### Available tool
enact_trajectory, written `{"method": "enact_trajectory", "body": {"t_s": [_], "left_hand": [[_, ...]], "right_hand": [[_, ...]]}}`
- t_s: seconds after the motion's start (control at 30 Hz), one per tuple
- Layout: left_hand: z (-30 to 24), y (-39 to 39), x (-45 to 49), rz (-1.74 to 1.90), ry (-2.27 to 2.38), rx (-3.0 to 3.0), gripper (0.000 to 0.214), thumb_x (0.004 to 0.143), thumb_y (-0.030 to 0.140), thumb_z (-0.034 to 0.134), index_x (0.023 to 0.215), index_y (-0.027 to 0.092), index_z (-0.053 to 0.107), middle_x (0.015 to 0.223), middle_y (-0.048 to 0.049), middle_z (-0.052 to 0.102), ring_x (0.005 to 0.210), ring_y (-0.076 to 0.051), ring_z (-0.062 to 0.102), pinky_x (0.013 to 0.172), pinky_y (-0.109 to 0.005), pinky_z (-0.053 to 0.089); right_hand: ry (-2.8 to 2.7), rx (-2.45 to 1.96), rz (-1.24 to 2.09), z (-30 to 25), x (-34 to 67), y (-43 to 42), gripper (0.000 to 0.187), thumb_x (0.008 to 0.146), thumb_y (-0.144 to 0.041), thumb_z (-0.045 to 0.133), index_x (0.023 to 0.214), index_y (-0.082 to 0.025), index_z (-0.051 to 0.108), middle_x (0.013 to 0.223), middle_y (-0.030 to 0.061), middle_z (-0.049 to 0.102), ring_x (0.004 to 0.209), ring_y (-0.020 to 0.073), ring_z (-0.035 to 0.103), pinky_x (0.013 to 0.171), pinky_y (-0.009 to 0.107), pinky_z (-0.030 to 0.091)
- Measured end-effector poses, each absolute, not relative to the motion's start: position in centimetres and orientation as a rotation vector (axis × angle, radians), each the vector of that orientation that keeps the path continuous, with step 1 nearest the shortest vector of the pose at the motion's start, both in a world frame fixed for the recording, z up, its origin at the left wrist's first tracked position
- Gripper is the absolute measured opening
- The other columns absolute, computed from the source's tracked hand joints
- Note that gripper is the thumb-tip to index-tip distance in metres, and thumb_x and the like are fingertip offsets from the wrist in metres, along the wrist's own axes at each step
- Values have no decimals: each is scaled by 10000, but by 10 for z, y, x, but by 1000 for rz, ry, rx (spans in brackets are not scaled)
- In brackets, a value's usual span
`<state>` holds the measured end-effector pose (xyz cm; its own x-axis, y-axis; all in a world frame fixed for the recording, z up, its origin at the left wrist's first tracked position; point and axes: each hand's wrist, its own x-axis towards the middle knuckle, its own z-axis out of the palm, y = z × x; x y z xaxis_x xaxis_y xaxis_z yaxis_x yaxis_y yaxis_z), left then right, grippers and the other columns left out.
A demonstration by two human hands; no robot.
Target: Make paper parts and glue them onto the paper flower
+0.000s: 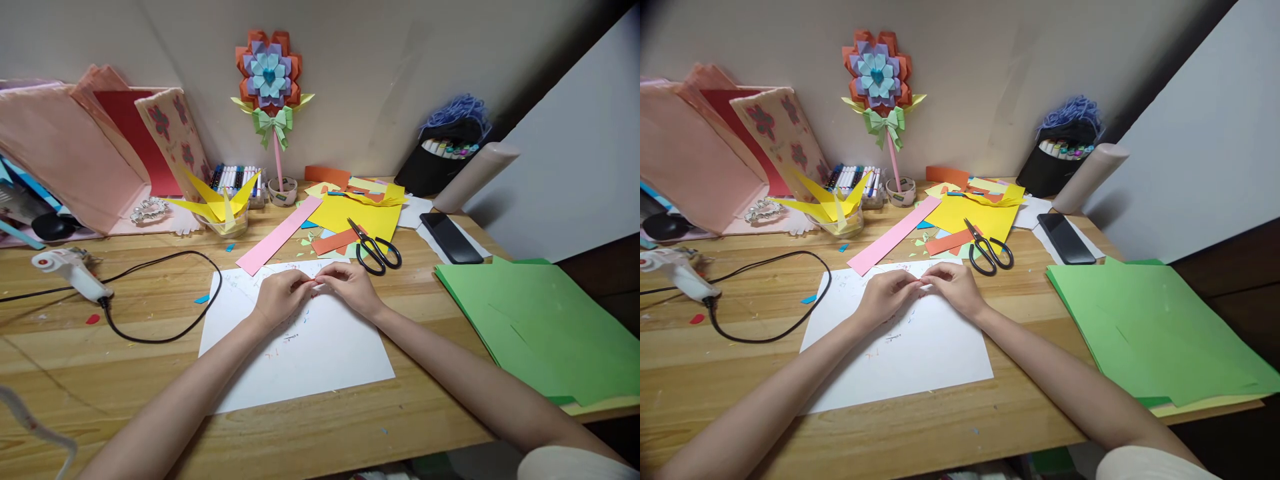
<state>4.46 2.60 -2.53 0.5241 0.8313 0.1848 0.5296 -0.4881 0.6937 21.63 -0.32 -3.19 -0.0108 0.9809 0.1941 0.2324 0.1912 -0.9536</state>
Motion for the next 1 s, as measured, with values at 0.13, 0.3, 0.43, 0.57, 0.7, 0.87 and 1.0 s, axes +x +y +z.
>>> {"method": "enact_trajectory", "body": {"t_s": [0.13, 0.3, 0.43, 0.57, 0.7, 0.87, 1.0], "left_hand": [[-25, 26, 45, 709, 1071, 2168, 197, 813, 313, 521, 749, 176, 647, 699, -16, 654, 623, -128, 546, 574, -227, 372], [-28, 29, 45, 917, 1018, 1954, 212, 809, 336, 535, 728, 181, 654, 708, -26, 648, 662, -139, 563, 619, -240, 414], [-26, 29, 46, 1056, 946, 1887, 157, 777, 299, 591, 703, 184, 668, 726, -33, 649, 713, -148, 577, 672, -251, 435], [-23, 27, 48, 1053, 909, 1886, 129, 775, 250, 596, 692, 194, 676, 708, -28, 657, 700, -145, 581, 672, -259, 446], [-23, 24, 49, 1080, 931, 1880, 115, 759, 229, 610, 677, 198, 683, 706, -33, 661, 681, -145, 583, 646, -260, 452], [-25, 24, 50, 1087, 967, 1803, 87, 735, 249, 636, 693, 193, 687, 712, -28, 675, 663, -140, 591, 633, -250, 461], [-27, 25, 50, 1000, 977, 1680, 146, 729, 305, 636, 699, 170, 682, 707, -37, 678, 644, -146, 606, 620, -249, 476]], "right_hand": [[-1459, -1242, 920, -33, 217, -2, 75, 744, -224, 634, 718, -168, 678, 726, 34, 673, 698, 150, 610, 651, 266, 477], [-1470, -1202, 1077, -35, 216, -2, 202, 724, -323, 650, 865, -180, 635, 840, 33, 646, 713, 144, 608, 632, 272, 505], [-1559, -1210, 1060, -34, 215, -4, 180, 756, -320, 608, 849, -167, 622, 823, 36, 638, 732, 142, 604, 668, 279, 503], [-1542, -1227, 1071, -34, 215, -5, 161, 764, -315, 593, 815, -164, 610, 786, 28, 628, 714, 141, 609, 653, 269, 506], [-1504, -1218, 1109, -35, 216, -5, 149, 748, -303, 611, 793, -161, 602, 766, 23, 624, 695, 140, 611, 633, 262, 510], [-1476, -1203, 1132, -35, 216, -4, 183, 730, -327, 634, 788, -154, 613, 766, 28, 631, 696, 145, 612, 629, 265, 514], [-1451, -1195, 1172, -34, 216, -3, 211, 715, -355, 648, 752, -152, 606, 732, 24, 633, 663, 144, 614, 615, 267, 512]]}}
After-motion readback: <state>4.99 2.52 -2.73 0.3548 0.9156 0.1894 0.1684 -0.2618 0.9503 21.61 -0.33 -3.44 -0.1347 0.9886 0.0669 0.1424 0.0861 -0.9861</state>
